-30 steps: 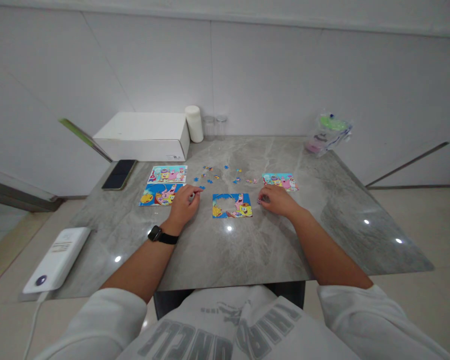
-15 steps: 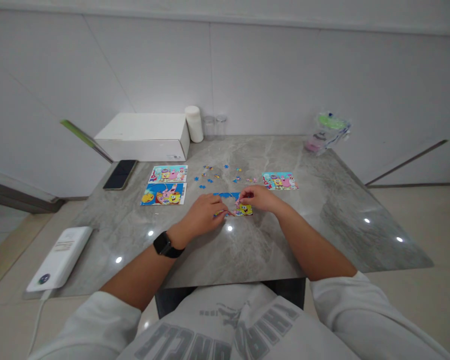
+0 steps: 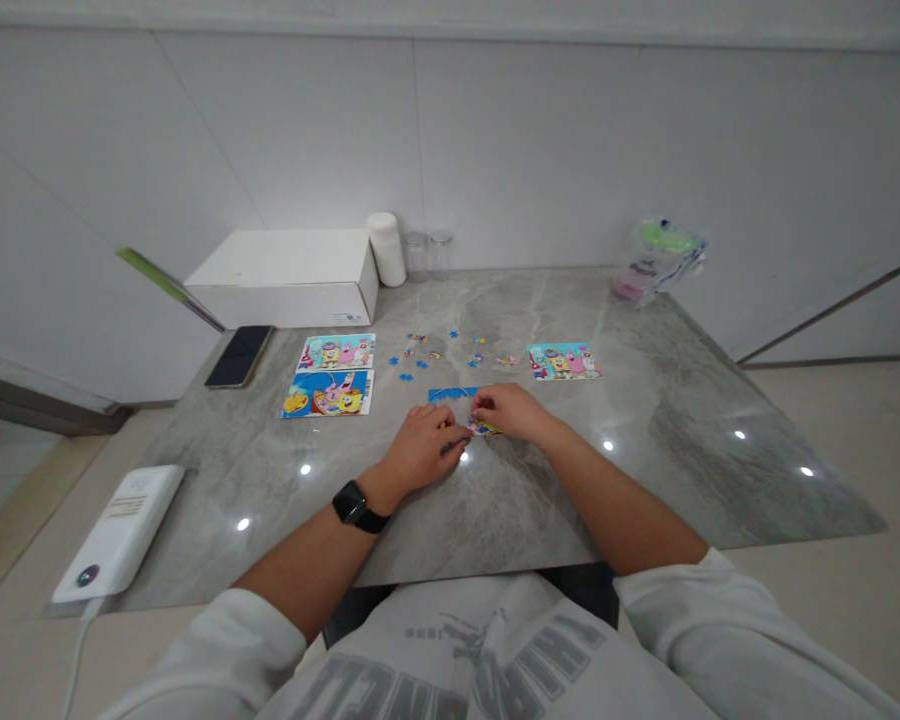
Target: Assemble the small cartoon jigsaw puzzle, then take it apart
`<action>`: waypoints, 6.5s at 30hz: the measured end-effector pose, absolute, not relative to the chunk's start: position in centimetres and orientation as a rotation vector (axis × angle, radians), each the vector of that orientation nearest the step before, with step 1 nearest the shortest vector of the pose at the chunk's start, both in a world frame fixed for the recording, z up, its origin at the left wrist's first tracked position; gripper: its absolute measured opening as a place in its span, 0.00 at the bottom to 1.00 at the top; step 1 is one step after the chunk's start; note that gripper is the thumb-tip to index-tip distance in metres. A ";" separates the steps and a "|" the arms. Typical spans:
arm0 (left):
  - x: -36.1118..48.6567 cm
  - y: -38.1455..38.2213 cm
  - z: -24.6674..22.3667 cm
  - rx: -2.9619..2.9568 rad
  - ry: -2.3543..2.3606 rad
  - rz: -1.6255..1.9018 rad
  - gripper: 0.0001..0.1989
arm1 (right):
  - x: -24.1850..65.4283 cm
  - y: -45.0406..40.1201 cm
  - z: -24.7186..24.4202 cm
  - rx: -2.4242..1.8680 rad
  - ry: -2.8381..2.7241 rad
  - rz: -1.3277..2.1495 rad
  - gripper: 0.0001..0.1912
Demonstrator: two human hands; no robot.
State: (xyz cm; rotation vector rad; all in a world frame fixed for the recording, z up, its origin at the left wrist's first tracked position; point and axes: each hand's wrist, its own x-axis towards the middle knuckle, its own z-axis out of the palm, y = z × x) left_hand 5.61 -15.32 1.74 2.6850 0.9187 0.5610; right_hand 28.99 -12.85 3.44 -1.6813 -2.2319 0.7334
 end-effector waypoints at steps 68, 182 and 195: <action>6.1 -15.6 1.9 2.656 0.943 0.465 0.13 | 30.6 -13.5 2.5 -1.452 -2.388 0.512 0.05; 3.8 -9.1 0.1 1.938 1.141 1.247 0.17 | 37.7 -5.5 2.9 -2.097 -1.895 0.146 0.17; 4.1 -9.9 1.2 2.092 1.090 1.190 0.17 | 36.9 -5.7 4.2 -2.226 -2.168 0.398 0.08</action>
